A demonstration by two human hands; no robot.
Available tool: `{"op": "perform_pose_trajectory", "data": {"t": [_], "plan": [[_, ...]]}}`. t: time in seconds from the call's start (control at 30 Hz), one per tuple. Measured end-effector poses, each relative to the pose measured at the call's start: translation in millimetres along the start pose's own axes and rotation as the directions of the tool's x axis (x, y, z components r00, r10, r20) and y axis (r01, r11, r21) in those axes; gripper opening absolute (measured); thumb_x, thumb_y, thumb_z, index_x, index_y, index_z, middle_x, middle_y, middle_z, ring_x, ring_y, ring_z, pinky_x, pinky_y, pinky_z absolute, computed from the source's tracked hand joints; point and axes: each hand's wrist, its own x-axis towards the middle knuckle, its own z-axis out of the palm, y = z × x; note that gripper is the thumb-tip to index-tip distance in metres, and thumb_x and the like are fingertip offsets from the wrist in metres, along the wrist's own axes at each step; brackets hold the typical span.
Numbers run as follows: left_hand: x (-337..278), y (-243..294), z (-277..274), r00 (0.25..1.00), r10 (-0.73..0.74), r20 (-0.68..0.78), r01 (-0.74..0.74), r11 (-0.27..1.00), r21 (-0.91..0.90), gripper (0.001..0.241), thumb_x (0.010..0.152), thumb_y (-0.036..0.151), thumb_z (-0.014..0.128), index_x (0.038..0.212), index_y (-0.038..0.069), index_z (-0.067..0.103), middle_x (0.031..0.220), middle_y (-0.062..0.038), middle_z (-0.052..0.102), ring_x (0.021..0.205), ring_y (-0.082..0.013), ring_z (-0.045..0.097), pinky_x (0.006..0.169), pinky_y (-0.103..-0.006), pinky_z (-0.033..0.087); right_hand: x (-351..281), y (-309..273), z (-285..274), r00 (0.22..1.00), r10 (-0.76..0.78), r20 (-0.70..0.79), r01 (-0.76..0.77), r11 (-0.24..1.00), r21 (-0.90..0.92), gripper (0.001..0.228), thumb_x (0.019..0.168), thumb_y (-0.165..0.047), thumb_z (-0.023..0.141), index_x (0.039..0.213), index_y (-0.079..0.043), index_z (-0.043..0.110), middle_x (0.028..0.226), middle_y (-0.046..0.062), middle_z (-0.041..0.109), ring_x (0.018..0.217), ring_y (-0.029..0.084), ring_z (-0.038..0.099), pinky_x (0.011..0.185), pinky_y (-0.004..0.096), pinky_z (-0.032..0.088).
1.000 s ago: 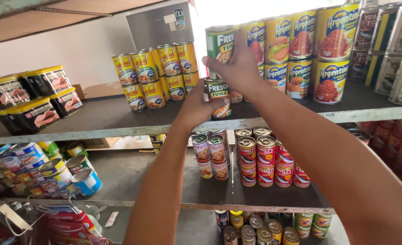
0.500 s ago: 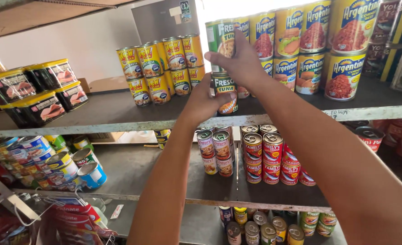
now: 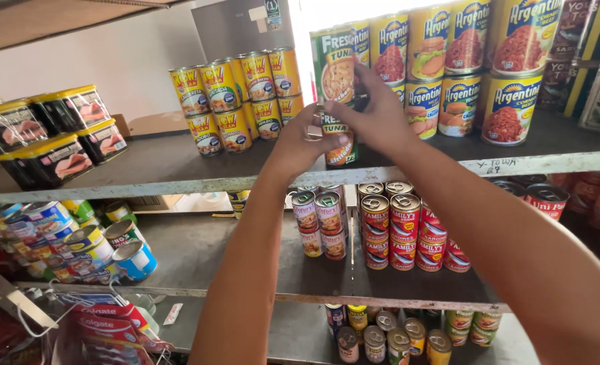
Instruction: Stocking various canned food items onto grocery store shelves from a box.
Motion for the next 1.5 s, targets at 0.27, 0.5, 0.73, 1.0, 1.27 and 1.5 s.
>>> {"op": "perform_pose_trajectory", "data": {"t": [0.27,0.5,0.73,1.0,1.27,1.5], "plan": [[7,8,12,0.994,-0.086,-0.065,0.092,0.992,0.086,0.061,0.074,0.030,0.092,0.123,0.004,0.066,0.099,-0.011,0.078,0.090,-0.0133,0.073,0.079,-0.0295,0.057,-11,12,-17,0.991,0.120,-0.064,-0.121,0.993,-0.010,0.073,0.087,-0.024,0.088,0.144,0.003,0.051,0.122,0.015,0.072,0.108,0.018,0.071,0.092,0.033,0.060],[10,16,21,0.993,-0.103,-0.059,0.107,0.992,0.068,0.060,0.070,0.039,0.088,0.117,0.006,0.071,0.093,-0.009,0.081,0.083,-0.0157,0.078,0.074,-0.0310,0.059,-13,11,-18,0.981,0.137,-0.137,-0.166,0.957,-0.238,0.076,0.086,-0.028,0.087,0.146,0.002,0.051,0.127,0.018,0.071,0.112,0.023,0.072,0.094,0.036,0.058],[13,21,26,0.993,-0.033,-0.111,0.069,0.936,0.344,0.055,0.072,0.048,0.087,0.105,0.006,0.074,0.093,-0.012,0.079,0.085,-0.0256,0.077,0.076,-0.0382,0.056,-11,8,-16,0.976,0.134,-0.173,-0.186,0.924,-0.334,0.077,0.085,-0.029,0.086,0.146,0.001,0.051,0.124,0.021,0.071,0.113,0.031,0.072,0.093,0.039,0.056],[3,35,31,0.991,0.012,-0.133,0.057,0.861,0.506,0.046,0.080,0.047,0.081,0.103,0.008,0.075,0.092,-0.014,0.077,0.089,-0.0311,0.075,0.079,-0.0427,0.056,-16,18,-15,0.983,0.091,-0.159,-0.145,0.918,-0.369,0.080,0.085,-0.027,0.087,0.148,0.002,0.048,0.127,0.023,0.068,0.118,0.036,0.069,0.099,0.041,0.054],[-21,41,32,0.828,0.335,-0.449,-0.109,0.882,0.458,0.041,0.086,0.031,0.081,0.115,0.009,0.063,0.080,-0.004,0.074,0.072,-0.0220,0.076,0.068,-0.0386,0.057,-68,-54,-40,0.939,-0.333,-0.088,0.225,0.786,-0.576,0.067,0.103,-0.010,0.082,0.154,-0.003,0.039,0.137,0.020,0.050,0.127,0.035,0.051,0.112,0.042,0.043],[-81,48,73,0.640,0.639,-0.427,-0.414,0.755,0.509,0.010,0.102,0.009,0.072,0.108,0.010,0.063,0.105,-0.007,0.065,0.095,-0.0236,0.064,0.087,-0.0348,0.052,-171,-102,-90,0.989,-0.087,-0.118,0.030,0.909,-0.416,0.045,0.108,0.000,0.072,0.147,-0.002,0.050,0.135,0.017,0.054,0.126,0.028,0.060,0.106,0.036,0.050]]}}
